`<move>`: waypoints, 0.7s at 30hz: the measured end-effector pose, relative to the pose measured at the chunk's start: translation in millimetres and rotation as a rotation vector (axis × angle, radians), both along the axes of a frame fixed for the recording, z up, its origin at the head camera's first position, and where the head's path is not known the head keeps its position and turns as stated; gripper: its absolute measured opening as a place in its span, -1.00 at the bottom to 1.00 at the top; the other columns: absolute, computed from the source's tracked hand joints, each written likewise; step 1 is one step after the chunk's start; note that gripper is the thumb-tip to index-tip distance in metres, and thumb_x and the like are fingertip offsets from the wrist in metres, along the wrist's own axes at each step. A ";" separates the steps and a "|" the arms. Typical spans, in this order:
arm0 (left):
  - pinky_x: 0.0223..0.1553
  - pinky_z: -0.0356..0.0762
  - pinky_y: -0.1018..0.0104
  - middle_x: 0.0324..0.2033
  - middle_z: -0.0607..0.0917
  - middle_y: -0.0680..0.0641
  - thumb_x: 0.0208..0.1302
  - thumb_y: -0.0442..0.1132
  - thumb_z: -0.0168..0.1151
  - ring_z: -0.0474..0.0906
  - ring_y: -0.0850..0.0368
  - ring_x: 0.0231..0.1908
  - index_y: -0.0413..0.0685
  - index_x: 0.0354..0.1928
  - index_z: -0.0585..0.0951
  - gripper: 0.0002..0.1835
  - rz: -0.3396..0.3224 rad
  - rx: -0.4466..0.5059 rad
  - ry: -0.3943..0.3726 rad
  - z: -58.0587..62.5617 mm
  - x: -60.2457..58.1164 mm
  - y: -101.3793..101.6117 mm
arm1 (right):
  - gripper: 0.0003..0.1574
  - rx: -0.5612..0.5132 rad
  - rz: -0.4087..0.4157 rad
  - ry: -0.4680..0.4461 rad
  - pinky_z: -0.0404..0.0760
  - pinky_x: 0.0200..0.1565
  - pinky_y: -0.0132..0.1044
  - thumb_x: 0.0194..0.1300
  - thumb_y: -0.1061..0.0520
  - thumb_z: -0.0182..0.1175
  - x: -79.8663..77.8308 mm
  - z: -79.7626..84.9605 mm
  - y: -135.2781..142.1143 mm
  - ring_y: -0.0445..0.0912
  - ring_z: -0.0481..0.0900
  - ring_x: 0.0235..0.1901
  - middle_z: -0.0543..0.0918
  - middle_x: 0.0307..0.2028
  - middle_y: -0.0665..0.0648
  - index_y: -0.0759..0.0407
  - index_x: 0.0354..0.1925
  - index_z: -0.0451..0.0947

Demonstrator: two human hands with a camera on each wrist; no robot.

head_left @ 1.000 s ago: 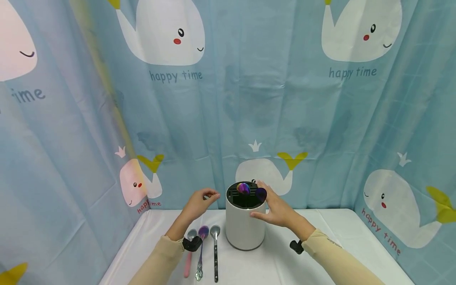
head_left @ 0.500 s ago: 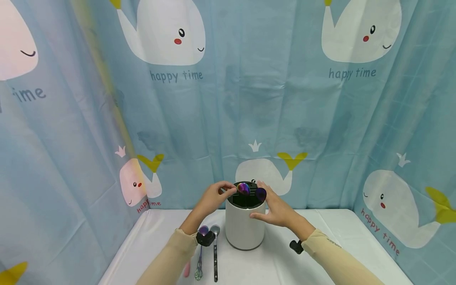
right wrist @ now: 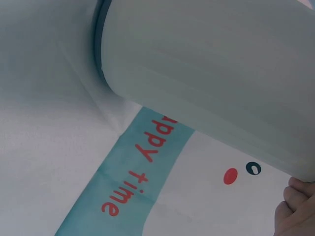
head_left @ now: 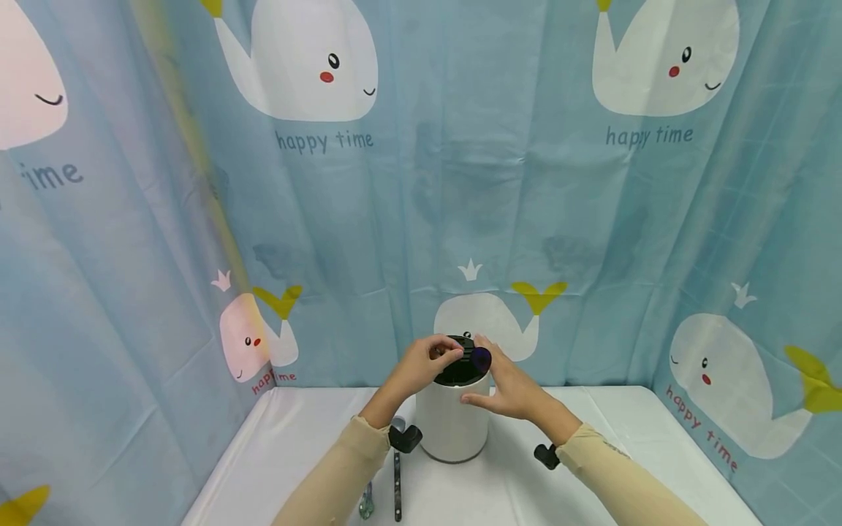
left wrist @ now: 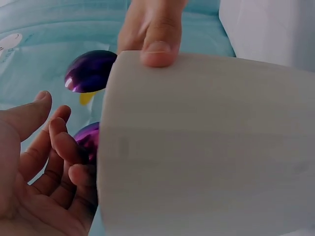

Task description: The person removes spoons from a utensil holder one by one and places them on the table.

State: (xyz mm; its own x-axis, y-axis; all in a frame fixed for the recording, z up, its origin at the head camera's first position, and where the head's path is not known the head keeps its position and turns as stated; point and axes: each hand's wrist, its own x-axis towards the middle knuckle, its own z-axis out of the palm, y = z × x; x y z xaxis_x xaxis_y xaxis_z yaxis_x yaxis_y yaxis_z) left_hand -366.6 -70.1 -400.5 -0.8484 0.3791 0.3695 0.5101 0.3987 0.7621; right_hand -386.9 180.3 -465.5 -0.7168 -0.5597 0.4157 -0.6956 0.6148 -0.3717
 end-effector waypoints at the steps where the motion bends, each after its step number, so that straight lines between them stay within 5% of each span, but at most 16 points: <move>1: -0.27 0.60 0.29 -0.23 0.73 -0.03 0.58 -0.02 0.31 0.57 0.19 -0.33 0.02 0.02 0.77 -0.77 -0.001 0.000 -0.008 -0.5 -0.8 1.5 | 0.47 0.003 -0.003 0.000 0.18 0.52 0.31 0.33 -0.48 0.40 -0.2 0.1 0.0 0.23 -0.08 0.68 -0.01 0.70 0.33 0.13 0.75 -0.17; 13: -0.36 0.61 0.35 -0.31 0.72 -0.02 0.57 -0.09 0.32 0.59 0.18 -0.45 0.01 0.02 0.80 -0.80 -0.032 0.027 -0.016 -9.3 -2.4 8.1 | 0.45 -0.004 0.006 0.013 0.24 0.48 0.34 0.33 -0.44 0.42 2.5 1.7 0.1 0.29 -0.03 0.66 0.00 0.69 0.36 0.10 0.75 -0.17; 21: -0.39 0.62 0.39 -0.30 0.74 0.05 0.52 -0.11 0.38 0.58 0.27 -0.48 0.02 -0.01 0.85 -0.82 0.027 0.020 0.024 -14.9 -1.9 15.0 | 0.48 0.009 -0.004 0.021 0.13 0.54 0.26 0.32 -0.46 0.41 1.1 0.7 -0.1 0.24 -0.04 0.67 0.01 0.69 0.35 0.25 0.72 -0.12</move>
State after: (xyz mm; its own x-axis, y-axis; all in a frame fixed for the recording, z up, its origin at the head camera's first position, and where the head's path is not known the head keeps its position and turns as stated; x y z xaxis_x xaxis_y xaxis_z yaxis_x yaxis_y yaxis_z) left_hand -368.5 -55.1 -415.3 -0.8488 0.3488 0.3975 0.5180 0.3972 0.7576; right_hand -385.8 180.1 -464.8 -0.7104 -0.5605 0.4256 -0.7006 0.6210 -0.3514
